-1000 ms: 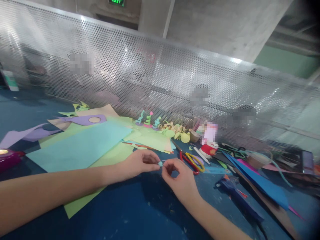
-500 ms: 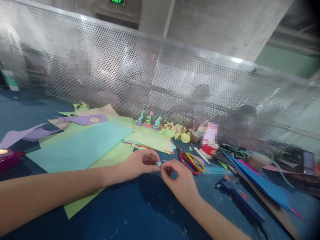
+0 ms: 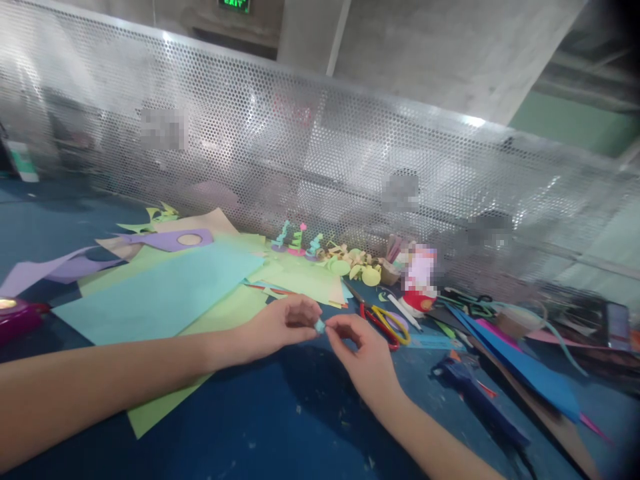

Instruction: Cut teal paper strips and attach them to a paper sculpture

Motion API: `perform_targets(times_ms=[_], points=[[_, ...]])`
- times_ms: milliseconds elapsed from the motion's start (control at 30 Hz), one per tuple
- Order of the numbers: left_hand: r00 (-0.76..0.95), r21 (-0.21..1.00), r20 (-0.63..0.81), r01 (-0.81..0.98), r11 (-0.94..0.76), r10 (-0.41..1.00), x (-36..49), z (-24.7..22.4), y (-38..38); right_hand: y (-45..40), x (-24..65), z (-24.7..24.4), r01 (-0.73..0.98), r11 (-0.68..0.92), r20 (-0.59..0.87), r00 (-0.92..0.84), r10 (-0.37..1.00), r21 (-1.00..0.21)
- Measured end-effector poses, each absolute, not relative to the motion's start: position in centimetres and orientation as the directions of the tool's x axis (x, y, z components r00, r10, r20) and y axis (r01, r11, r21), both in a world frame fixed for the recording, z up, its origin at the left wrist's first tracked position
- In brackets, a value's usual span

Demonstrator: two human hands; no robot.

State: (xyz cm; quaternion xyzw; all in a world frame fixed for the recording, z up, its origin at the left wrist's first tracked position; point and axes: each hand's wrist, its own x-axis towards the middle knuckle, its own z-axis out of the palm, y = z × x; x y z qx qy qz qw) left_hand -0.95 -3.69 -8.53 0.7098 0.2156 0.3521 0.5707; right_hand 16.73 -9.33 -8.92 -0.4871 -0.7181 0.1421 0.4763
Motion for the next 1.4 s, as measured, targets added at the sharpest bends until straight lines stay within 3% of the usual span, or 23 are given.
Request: perform_targets(times_ms=[567, 1000, 1267, 1400], points=[[0.669, 0.969, 0.21, -0.044, -0.244, 0.713, -0.85, -8.79, -4.01, -9.98, 16.23, -8.42, 0.738, 0.478, 0.613, -0.11, 0.782, -0.477], [0.71, 0.967, 0.212, -0.05, -0.251, 0.672, -0.74, -8.74, -4.4, -10.28, 15.85, -8.17, 0.73, 0.456, 0.574, -0.107, 0.812, -0.508], [0.648, 0.967, 0.234, -0.074, -0.245, 0.725, -0.78, -8.6, -3.84, -9.82, 16.29, -8.51, 0.622, 0.489, 0.578, -0.071, 0.813, -0.611], [0.645, 0.965, 0.234, -0.065, -0.252, 0.728, -0.76, -8.67, -3.77, -9.74, 16.32, -8.72, 0.634, 0.48, 0.574, -0.067, 0.816, -0.607]])
